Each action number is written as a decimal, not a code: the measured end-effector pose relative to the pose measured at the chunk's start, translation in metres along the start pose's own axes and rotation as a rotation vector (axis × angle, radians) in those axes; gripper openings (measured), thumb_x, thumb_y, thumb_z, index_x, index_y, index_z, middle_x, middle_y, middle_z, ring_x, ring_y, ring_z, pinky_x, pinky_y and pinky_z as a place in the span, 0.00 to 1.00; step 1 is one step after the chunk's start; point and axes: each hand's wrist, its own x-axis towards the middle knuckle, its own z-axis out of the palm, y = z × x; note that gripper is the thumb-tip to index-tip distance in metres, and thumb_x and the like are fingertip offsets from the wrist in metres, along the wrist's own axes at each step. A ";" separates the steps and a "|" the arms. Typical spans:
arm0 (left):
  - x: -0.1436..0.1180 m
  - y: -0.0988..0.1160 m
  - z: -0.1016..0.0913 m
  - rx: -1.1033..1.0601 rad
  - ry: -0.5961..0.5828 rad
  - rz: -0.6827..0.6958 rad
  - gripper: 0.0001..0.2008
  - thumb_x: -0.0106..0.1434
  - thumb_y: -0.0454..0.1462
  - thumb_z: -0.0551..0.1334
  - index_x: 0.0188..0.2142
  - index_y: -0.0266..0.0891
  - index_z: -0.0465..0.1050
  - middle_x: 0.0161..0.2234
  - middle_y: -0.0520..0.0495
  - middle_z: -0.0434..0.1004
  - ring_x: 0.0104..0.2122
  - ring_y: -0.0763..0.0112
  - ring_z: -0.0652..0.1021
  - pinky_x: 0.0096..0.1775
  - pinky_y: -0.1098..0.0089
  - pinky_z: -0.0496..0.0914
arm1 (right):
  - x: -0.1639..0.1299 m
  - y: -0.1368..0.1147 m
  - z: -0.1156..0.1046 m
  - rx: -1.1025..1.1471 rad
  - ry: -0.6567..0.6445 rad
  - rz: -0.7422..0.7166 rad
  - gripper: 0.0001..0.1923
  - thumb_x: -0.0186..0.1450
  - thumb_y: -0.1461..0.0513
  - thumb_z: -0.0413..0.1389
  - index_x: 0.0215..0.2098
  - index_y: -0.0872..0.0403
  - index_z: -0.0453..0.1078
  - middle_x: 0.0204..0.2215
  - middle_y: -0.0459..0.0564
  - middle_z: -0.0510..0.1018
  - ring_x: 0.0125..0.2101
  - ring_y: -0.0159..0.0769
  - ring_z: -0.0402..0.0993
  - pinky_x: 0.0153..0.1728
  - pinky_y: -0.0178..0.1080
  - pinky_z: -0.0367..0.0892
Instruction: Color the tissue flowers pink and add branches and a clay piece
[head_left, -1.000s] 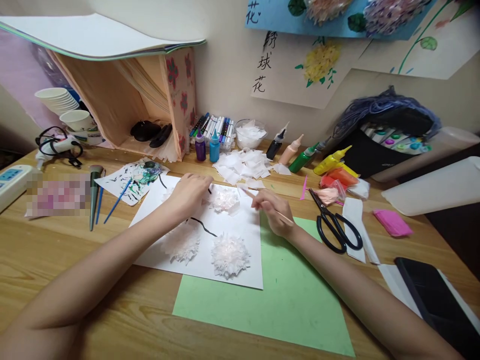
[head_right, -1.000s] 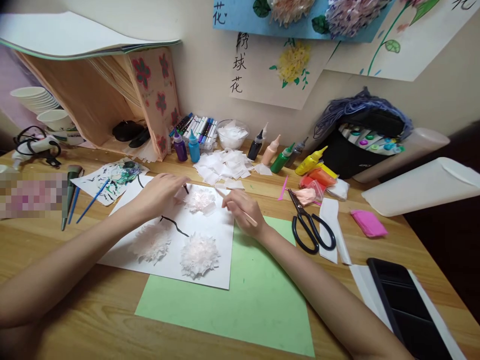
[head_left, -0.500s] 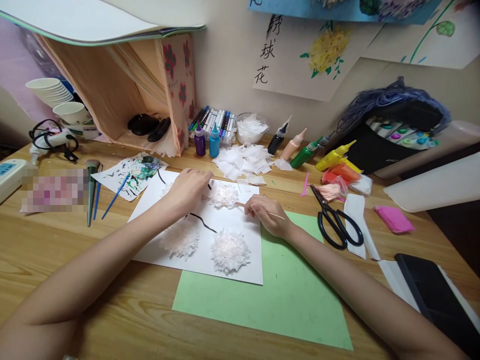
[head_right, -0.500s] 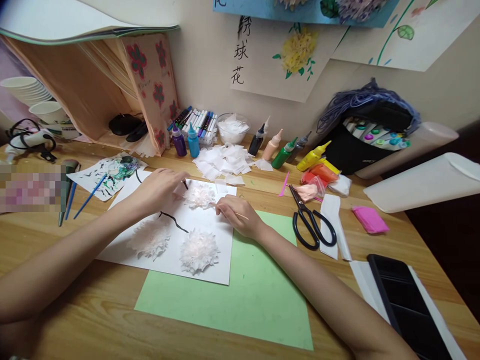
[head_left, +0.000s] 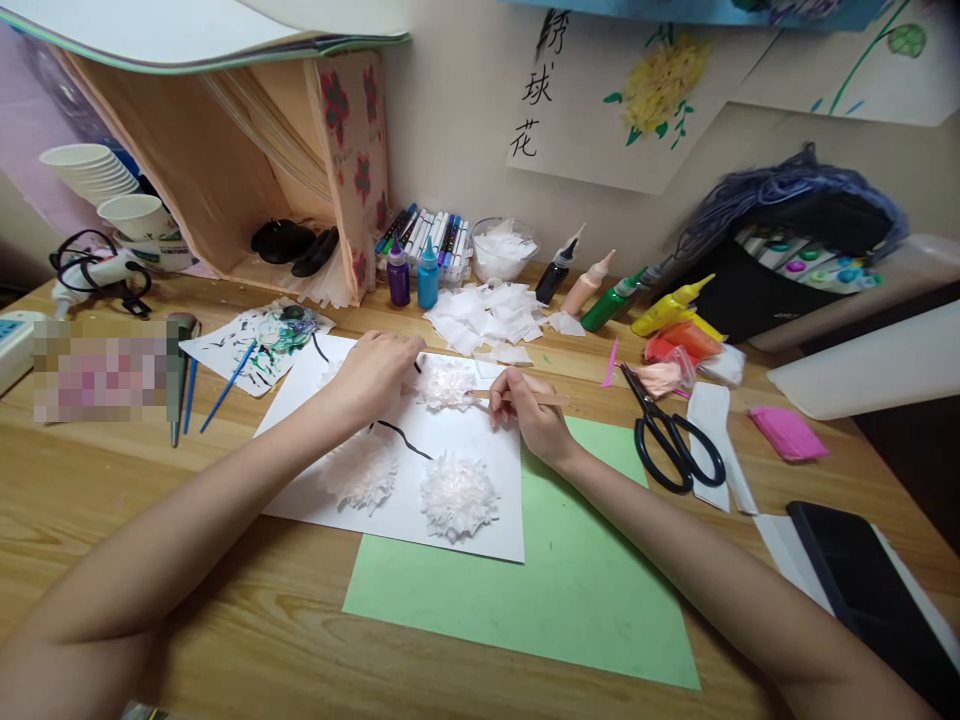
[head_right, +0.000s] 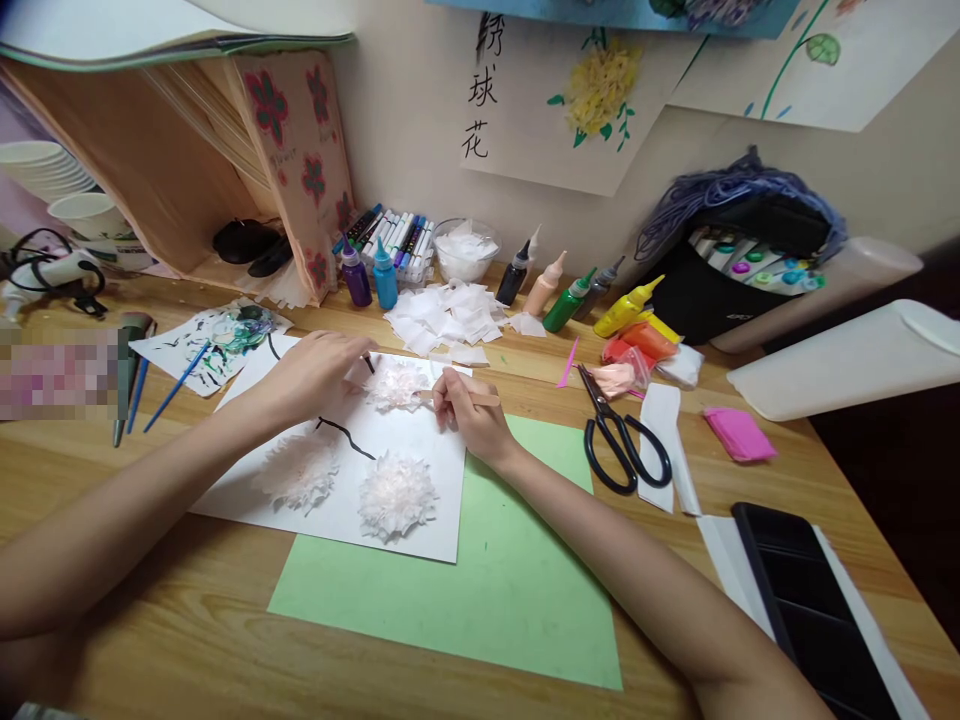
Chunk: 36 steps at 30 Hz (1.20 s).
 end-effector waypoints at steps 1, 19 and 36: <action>0.000 0.000 0.001 -0.002 0.002 0.001 0.20 0.52 0.31 0.60 0.47 0.35 0.68 0.41 0.40 0.77 0.44 0.53 0.75 0.43 0.61 0.64 | -0.002 0.000 -0.001 -0.015 0.024 -0.026 0.26 0.69 0.49 0.41 0.21 0.53 0.64 0.14 0.44 0.67 0.17 0.29 0.61 0.22 0.35 0.56; 0.001 -0.002 0.004 0.011 0.009 0.007 0.18 0.52 0.32 0.60 0.45 0.36 0.68 0.40 0.39 0.77 0.43 0.52 0.75 0.41 0.61 0.65 | -0.004 0.001 -0.001 -0.267 0.001 -0.137 0.26 0.70 0.49 0.38 0.21 0.52 0.63 0.16 0.44 0.67 0.19 0.30 0.63 0.25 0.37 0.59; 0.000 -0.002 0.000 -0.012 0.012 0.009 0.18 0.53 0.32 0.60 0.45 0.37 0.69 0.41 0.39 0.77 0.44 0.52 0.75 0.42 0.61 0.65 | 0.005 -0.003 -0.022 -0.207 0.305 -0.162 0.16 0.64 0.50 0.52 0.25 0.52 0.64 0.21 0.45 0.72 0.22 0.31 0.67 0.25 0.35 0.62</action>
